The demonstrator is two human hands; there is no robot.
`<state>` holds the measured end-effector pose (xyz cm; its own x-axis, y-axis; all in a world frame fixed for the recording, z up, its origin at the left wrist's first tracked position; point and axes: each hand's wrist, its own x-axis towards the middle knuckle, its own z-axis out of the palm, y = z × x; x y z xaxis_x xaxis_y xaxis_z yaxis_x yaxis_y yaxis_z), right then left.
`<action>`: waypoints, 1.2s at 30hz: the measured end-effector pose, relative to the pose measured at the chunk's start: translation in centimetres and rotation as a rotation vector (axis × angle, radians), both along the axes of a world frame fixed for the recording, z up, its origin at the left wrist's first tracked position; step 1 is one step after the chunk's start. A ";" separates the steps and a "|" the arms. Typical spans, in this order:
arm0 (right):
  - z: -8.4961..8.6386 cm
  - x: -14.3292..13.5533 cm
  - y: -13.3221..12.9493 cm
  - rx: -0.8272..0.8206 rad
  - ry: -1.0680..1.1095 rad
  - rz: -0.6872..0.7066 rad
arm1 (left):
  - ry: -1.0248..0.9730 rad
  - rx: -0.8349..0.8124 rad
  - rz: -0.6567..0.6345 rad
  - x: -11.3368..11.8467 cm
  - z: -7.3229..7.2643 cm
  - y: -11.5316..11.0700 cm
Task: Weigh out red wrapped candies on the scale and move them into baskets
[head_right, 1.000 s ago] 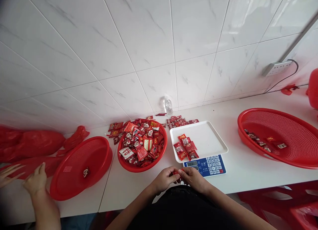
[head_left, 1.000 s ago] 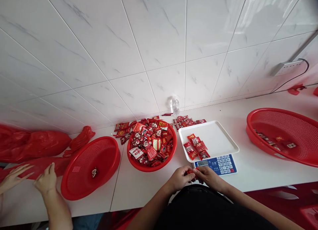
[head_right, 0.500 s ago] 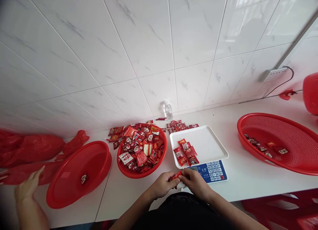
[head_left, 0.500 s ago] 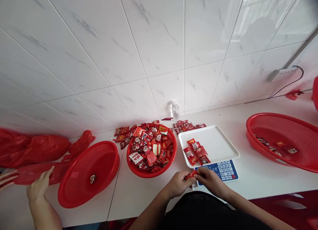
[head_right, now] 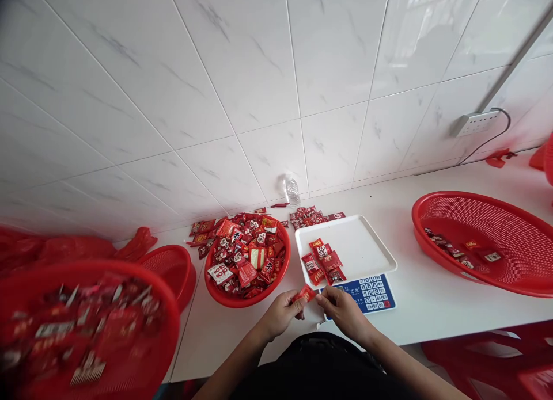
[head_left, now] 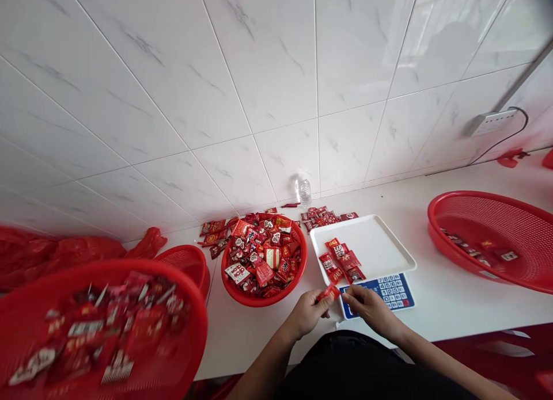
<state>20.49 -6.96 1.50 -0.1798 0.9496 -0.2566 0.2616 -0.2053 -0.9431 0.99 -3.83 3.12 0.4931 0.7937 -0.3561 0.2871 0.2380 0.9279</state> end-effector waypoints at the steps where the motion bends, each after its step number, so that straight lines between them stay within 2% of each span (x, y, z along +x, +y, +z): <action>1: -0.3 0.2 0.0 -0.007 -0.003 -0.010 | -0.003 -0.004 0.055 -0.4 -0.2 0.2; 6: -1.4 1.1 -0.3 -0.043 -0.014 -0.035 | -0.014 -0.039 0.293 -2.4 -1.0 1.6; 15: -1.4 0.8 -0.6 -0.039 -0.018 -0.012 | -0.075 -0.152 0.518 -3.1 -1.3 3.1; 23: -1.8 0.9 -0.7 -0.060 -0.019 -0.008 | -0.020 -0.107 0.523 -4.0 -1.7 3.2; 31: -0.9 0.4 -0.7 -0.063 0.013 0.029 | -0.038 -0.137 0.543 -4.6 -1.9 3.1; 36: -1.5 0.2 -0.9 -0.054 0.009 0.049 | -0.082 -0.227 0.583 -5.1 -2.1 3.0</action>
